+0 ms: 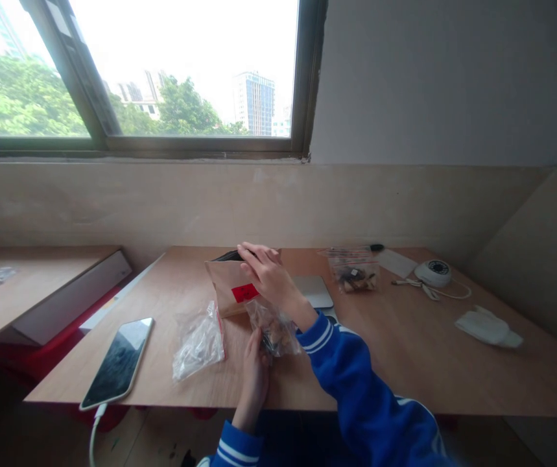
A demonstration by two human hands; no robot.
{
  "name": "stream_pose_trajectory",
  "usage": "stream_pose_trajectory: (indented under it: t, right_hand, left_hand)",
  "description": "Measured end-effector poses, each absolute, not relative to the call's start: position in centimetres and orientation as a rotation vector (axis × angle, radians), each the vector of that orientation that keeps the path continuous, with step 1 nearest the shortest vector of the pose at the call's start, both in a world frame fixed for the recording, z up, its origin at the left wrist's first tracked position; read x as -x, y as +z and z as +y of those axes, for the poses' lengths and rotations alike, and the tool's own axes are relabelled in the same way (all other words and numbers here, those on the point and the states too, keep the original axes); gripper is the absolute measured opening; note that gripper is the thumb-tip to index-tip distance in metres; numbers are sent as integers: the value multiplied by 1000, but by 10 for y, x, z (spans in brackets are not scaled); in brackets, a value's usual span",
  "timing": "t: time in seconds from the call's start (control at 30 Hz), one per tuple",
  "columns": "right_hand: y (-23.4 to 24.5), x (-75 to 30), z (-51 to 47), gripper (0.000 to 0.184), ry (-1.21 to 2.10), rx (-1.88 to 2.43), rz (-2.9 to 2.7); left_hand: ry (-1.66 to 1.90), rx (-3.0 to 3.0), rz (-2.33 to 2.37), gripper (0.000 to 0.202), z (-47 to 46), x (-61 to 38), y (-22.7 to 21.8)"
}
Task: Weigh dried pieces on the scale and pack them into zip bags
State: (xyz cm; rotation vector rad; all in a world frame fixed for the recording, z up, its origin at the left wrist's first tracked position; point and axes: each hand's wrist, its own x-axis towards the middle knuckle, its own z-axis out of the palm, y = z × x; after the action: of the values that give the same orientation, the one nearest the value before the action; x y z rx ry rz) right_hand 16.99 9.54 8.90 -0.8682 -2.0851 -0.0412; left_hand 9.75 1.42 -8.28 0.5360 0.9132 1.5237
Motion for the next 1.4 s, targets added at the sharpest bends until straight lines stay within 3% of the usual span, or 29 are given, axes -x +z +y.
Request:
stream_pose_trajectory:
  t: [0.17, 0.4, 0.53, 0.93, 1.1, 1.3, 1.4]
  right_hand:
    - [75, -205, 73, 31, 92, 896, -1786]
    - [-16, -245, 53, 17, 874, 1280, -1562]
    - [-38, -245, 46, 23, 1024, 1218, -1585]
    - [-41, -241, 45, 46, 1376, 1199, -1475]
    - [-30, -245, 43, 45, 1489, 1120, -1357]
    - [-8, -259, 43, 41, 1463, 1168, -1256]
    - [19, -268, 50, 40, 1249, 1171, -1185]
  left_hand:
    - [1481, -426, 972, 37, 12, -100, -72]
    - [1477, -337, 834, 31, 12, -98, -67]
    - [1488, -353, 822, 29, 9, -97, -69]
    - [1429, -612, 791, 37, 7, -100, -64]
    - [1438, -602, 819, 38, 6, -100, -62]
    - [1468, -511, 787, 36, 7, -100, -64]
    - [1484, -428, 806, 36, 9, -100, -68]
